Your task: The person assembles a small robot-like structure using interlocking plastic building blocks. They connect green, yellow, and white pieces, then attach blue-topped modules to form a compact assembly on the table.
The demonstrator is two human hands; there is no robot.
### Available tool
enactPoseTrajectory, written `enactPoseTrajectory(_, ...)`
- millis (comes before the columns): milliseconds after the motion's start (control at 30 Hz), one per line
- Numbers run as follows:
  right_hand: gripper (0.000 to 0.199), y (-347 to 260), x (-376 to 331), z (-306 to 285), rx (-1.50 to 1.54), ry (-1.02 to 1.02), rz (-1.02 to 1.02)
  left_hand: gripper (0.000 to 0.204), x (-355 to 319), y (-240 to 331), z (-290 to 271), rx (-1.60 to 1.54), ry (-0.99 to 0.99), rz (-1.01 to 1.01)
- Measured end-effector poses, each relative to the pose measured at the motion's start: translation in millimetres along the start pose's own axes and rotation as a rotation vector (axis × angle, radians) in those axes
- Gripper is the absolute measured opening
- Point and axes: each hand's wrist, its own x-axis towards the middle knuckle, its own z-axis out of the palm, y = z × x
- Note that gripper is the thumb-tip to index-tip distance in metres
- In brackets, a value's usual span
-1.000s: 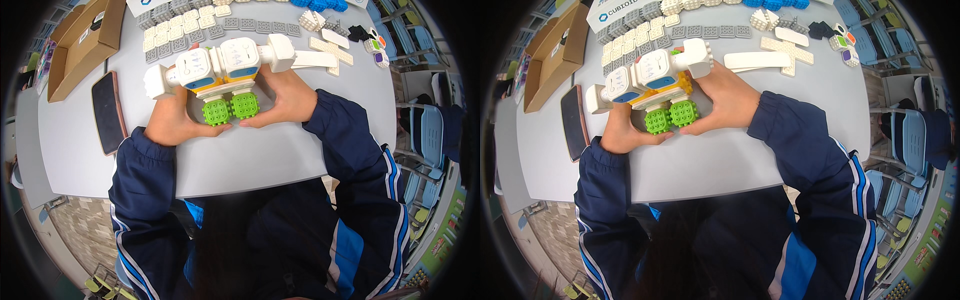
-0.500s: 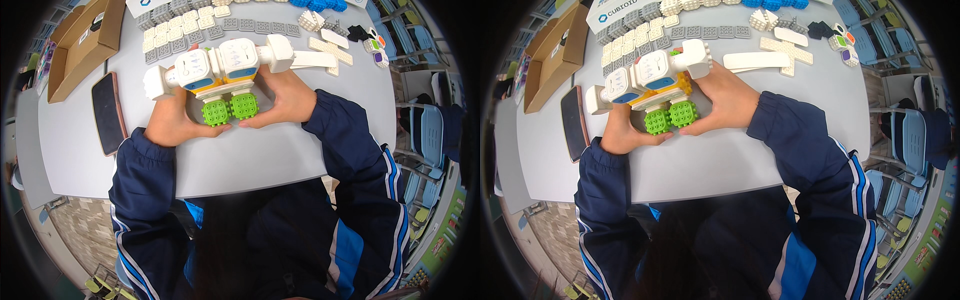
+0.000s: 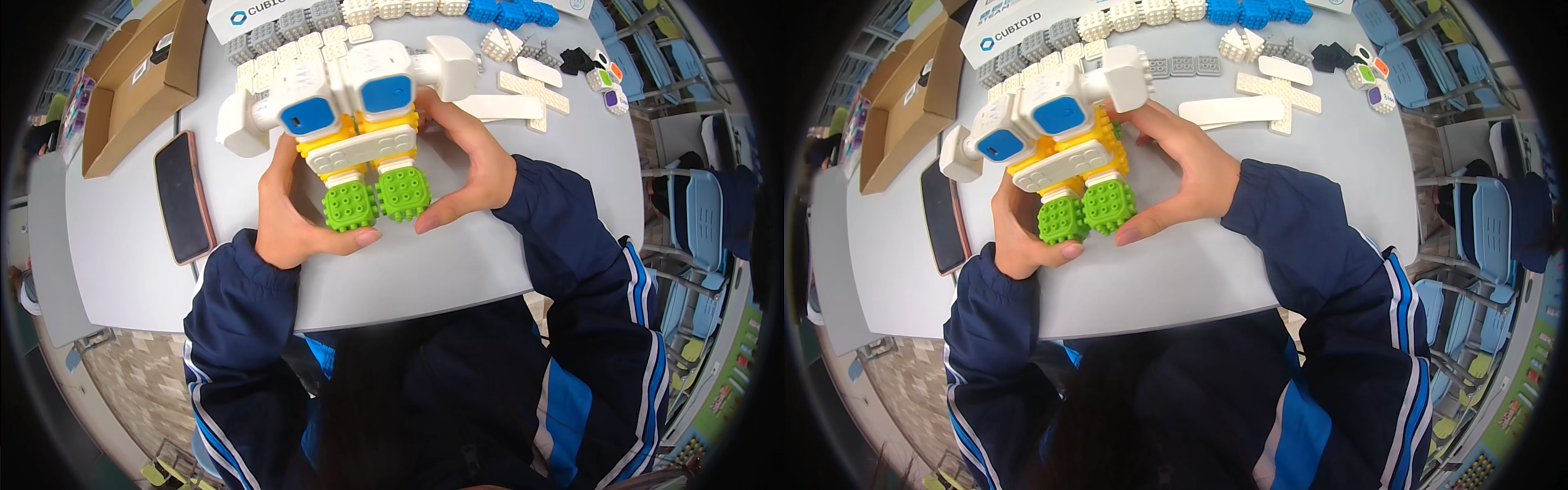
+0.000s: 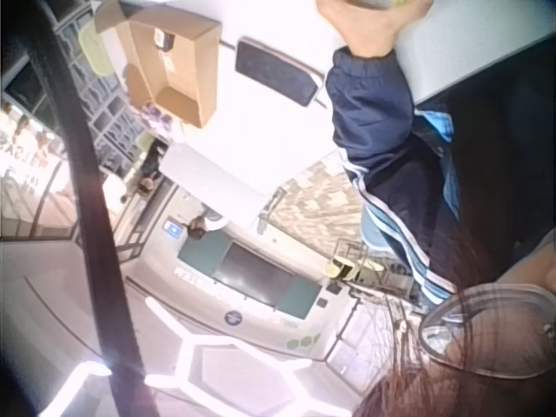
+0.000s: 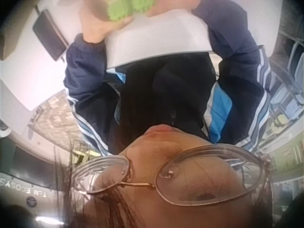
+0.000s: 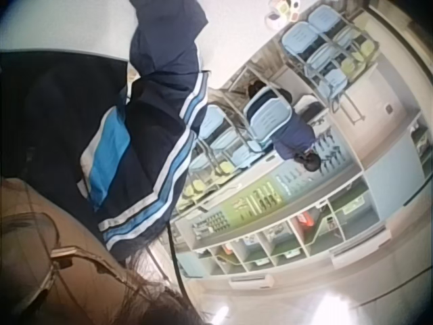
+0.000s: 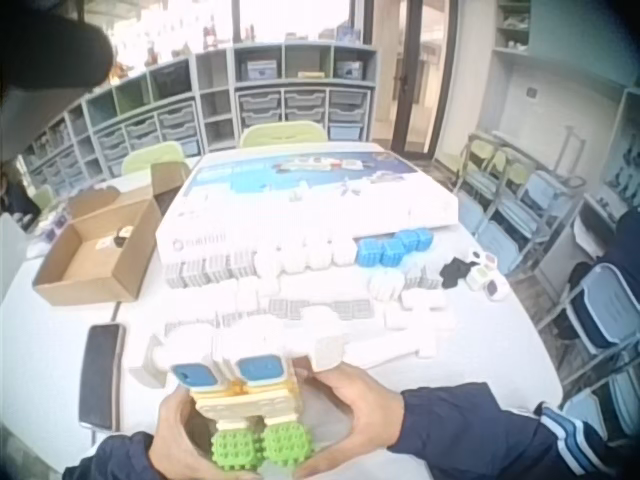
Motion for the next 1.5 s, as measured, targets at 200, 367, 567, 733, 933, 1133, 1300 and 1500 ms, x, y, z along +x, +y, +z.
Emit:
enactPoseTrajectory(200, 0.089, -6.9, 3.7, -3.5, -0.161, 0.09, -0.251, 0.115, -10.9, 3.6, -1.6, -0.517, 0.028, -0.214)
enactPoseTrajectory(367, 0.081, -8.4, 4.2, -1.9, -0.193, 0.155, -0.28, 0.129, -21.1, -15.8, -4.4, -0.689, 0.042, -0.246)
enactPoseTrajectory(567, 0.079, -6.1, 2.8, -4.6, -0.091, 0.126, -0.215, 0.119, -15.6, -8.7, -7.4, -0.637, -0.147, -0.242)
enactPoseTrajectory(733, 0.078, -6.7, 1.0, -2.4, -0.079, 0.065, -0.262, 0.113, -17.0, 0.2, -3.1, -0.544, -0.164, -0.23)
enactPoseTrajectory(933, 0.082, -9.0, -6.8, 0.3, -0.075, -0.002, -0.25, 0.111, -15.8, 4.3, 0.2, -0.521, -0.228, -0.233)
enactPoseTrajectory(1133, 0.074, -7.4, -8.8, -1.9, -0.069, 0.016, -0.216, 0.104, -10.6, 3.3, -3.3, -0.534, -0.265, -0.267)
enactPoseTrajectory(1300, 0.07, -8.8, -7.4, -2.0, -0.044, 0.032, -0.156, 0.099, -9.9, 1.2, -1.6, -0.566, -0.243, -0.234)
enactPoseTrajectory(1500, 0.064, -5.2, -2.2, 1.4, -0.226, 0.132, -0.19, 0.103, -8.2, 0.0, -0.7, -0.343, -0.072, -0.001)
